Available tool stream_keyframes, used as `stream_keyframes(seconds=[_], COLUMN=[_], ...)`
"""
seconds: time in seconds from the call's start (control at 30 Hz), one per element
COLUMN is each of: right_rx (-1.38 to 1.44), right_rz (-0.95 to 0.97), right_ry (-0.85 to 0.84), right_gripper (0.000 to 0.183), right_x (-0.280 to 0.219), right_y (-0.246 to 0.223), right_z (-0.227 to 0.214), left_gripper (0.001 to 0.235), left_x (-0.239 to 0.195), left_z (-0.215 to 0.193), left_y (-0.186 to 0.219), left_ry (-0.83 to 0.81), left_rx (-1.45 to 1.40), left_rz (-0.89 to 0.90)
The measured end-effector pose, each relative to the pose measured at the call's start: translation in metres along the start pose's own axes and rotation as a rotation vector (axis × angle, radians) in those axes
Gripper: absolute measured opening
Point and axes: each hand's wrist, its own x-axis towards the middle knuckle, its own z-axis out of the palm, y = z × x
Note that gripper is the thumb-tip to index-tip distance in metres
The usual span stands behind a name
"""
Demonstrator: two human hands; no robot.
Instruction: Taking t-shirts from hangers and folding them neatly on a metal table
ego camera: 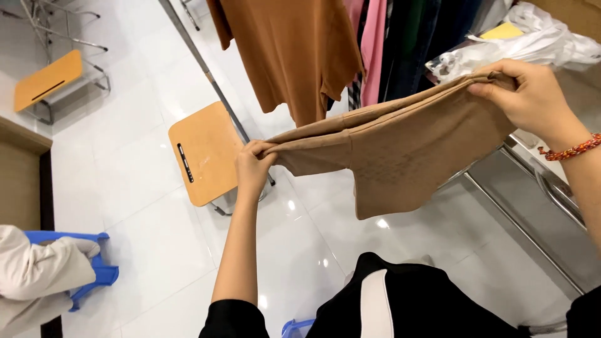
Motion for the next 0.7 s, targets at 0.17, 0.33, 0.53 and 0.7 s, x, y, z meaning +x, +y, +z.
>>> stream_keyframes(seconds=[0.17, 0.33, 0.53, 0.7], right_rx=[0.156, 0.181, -0.083, -0.284], right_rz=[0.151, 0.230, -0.053, -0.208], right_ry=[0.034, 0.057, 0.077, -0.004], right_gripper=[0.013, 0.013, 0.028, 0.026], right_x=[-0.028, -0.056, -0.081, -0.104], right_y=[-0.027, -0.036, -0.053, -0.057], right_z=[-0.017, -0.034, -0.063, -0.087], left_gripper=[0.019, 0.013, 0.013, 0.015], left_x=[0.003, 0.004, 0.022, 0.034], left_z=[0.017, 0.034, 0.055, 0.080], left_y=[-0.004, 0.012, 0.030, 0.031], left_ry=[-0.037, -0.051, -0.073, -0.109], left_rx=[-0.032, -0.059, -0.054, -0.045], left_rz=[-0.045, -0.117, -0.140, -0.099])
